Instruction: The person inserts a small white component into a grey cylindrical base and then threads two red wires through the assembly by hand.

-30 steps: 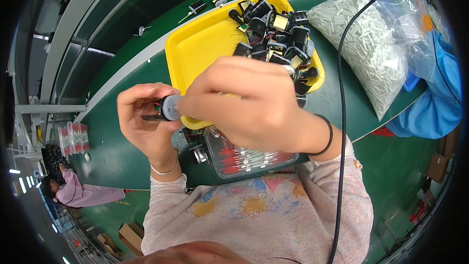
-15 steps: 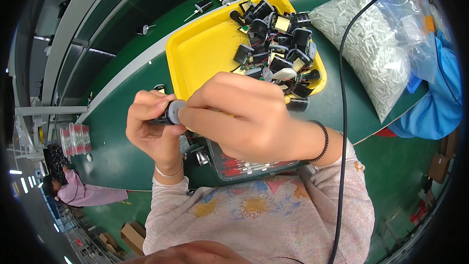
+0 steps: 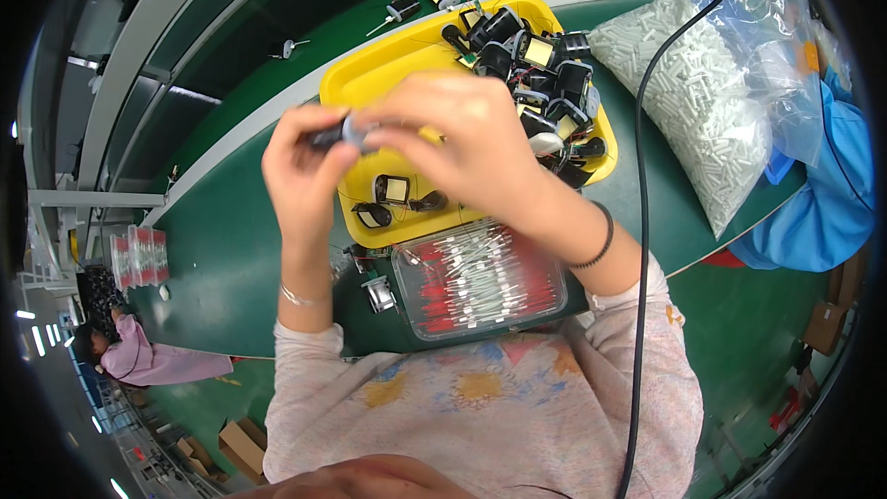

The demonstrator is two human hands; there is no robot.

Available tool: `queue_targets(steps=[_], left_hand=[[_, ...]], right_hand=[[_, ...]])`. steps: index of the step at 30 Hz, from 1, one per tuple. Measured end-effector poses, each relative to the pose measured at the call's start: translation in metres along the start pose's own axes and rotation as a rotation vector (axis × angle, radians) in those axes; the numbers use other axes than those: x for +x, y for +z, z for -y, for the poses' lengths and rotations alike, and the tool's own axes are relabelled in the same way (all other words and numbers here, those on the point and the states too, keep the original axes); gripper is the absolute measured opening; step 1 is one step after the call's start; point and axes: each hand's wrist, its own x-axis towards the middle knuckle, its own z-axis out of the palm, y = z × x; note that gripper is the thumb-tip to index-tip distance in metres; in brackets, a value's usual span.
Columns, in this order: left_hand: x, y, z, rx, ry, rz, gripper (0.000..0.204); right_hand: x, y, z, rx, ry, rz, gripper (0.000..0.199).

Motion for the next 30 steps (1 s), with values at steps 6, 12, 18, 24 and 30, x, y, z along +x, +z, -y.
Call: queue_targets(steps=[6,12,18,24,30], left_hand=[[0.079,-0.078,0.086,0.416,-0.234,-0.167,0.025],[0.070,-0.062,0.062,0.899,0.068,0.245,0.010],[-0.004,-0.033,0.023,1.318,-0.062,1.021,0.016],[-0.008,-0.036,0.026,1.075,-0.221,0.921,0.022],[-0.003,-0.025,0.004,0.929,0.184,0.406,0.022]], right_hand=[[-0.026,-0.006,0.022,-0.292,0.124,0.146,0.029],[-0.086,-0.019,0.048,-0.369,0.132,1.006,0.015],[-0.097,-0.014,0.049,-0.447,0.123,1.090,0.019],[-0.097,-0.013,0.043,-0.467,0.143,1.126,0.022],[-0.090,-0.020,0.038,-0.418,0.202,1.224,0.022]])
